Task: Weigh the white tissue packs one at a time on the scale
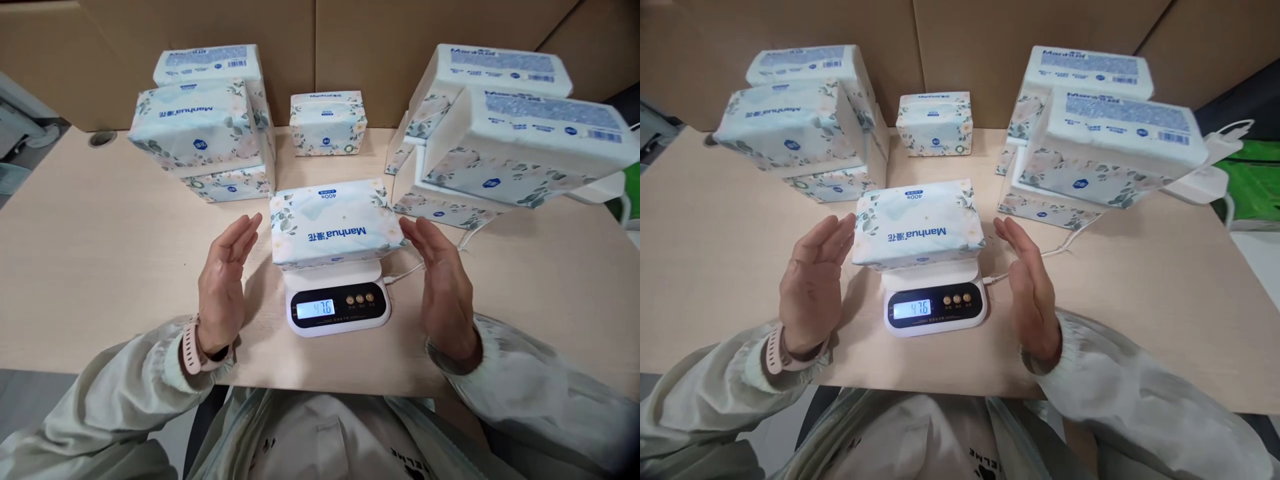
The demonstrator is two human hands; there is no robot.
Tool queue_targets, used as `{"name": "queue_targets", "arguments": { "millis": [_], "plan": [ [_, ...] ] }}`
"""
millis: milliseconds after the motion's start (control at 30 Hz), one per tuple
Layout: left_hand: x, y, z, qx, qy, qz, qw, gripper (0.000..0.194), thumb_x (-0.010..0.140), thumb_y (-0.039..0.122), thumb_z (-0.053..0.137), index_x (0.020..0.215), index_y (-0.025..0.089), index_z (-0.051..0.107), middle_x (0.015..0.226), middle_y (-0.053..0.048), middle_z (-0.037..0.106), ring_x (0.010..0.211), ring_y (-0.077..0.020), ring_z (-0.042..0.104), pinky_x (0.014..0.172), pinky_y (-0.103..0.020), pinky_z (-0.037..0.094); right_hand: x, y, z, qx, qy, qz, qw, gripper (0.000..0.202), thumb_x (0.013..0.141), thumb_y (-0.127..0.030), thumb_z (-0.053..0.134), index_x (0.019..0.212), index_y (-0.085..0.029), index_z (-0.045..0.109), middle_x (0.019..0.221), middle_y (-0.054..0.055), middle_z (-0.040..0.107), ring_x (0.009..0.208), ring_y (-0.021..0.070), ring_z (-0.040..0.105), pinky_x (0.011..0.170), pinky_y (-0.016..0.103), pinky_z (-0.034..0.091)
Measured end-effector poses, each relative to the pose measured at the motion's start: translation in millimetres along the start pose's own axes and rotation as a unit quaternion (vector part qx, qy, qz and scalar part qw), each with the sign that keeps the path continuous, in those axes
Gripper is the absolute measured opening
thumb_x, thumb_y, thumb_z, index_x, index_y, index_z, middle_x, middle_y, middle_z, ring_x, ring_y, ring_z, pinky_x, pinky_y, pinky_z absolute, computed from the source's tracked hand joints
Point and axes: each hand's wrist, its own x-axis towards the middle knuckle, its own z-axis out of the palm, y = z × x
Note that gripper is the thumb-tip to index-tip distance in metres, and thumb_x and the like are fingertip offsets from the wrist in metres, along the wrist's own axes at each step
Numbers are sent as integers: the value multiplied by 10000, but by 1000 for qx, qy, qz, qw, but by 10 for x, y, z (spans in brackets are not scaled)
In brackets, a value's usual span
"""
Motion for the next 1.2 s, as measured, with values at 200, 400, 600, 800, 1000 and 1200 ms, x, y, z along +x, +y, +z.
{"name": "queue_targets", "arguments": {
  "millis": [200, 400, 600, 800, 1000, 1200],
  "plan": [
    [-9, 17, -9, -3, -2, -35, 999, 488, 1096, 609, 467, 1455, 396, 719, 1545, 19, 692, 1530, -259, 591, 1339, -450, 463, -28, 3, -5, 7, -4, 0, 1000, 475, 1112, -466, 461, 1571, -450, 579, 1611, -4, 652, 1612, 319, 497, 1368, 678, 359],
    [6, 39, -1, 6, 8, -62, 998, 492, 1068, 660, 496, 1401, 396, 743, 1528, 6, 701, 1536, -302, 583, 1349, -521, 450, -24, -36, -7, 10, -3, 1, 1000, 464, 1103, -486, 474, 1546, -459, 607, 1600, -12, 660, 1596, 326, 517, 1359, 668, 388],
    [5, 26, 2, 0, 9, -60, 998, 478, 1063, 654, 510, 1387, 401, 755, 1517, 16, 710, 1529, -295, 587, 1344, -511, 451, -22, -61, 10, 12, -3, 1, 1000, 445, 1113, -458, 460, 1524, -448, 630, 1555, -14, 695, 1570, 310, 549, 1367, 653, 382],
    [-11, 6, -2, 1, -2, -35, 999, 464, 1072, 609, 531, 1399, 369, 758, 1527, 9, 705, 1524, -270, 589, 1312, -461, 484, -24, -55, 14, 4, -5, 1, 1000, 438, 1112, -467, 462, 1515, -462, 634, 1555, -29, 698, 1558, 303, 562, 1367, 630, 385],
    [-20, 61, 20, 13, -6, -16, 1000, 421, 1051, 550, 615, 1361, 319, 779, 1516, -35, 711, 1521, -312, 593, 1301, -502, 488, -31, -22, -1, 0, -10, 8, 1000, 448, 1113, -488, 468, 1531, -453, 626, 1582, -41, 680, 1556, 304, 564, 1375, 619, 372],
    [-15, 58, -15, 30, -33, 2, 999, 446, 1041, 546, 661, 1420, 327, 751, 1555, -29, 684, 1534, -317, 577, 1297, -484, 498, -30, -53, -11, 9, -23, 5, 1000, 451, 1122, -473, 474, 1543, -408, 624, 1595, -33, 669, 1559, 313, 554, 1391, 625, 324]
  ]
}}
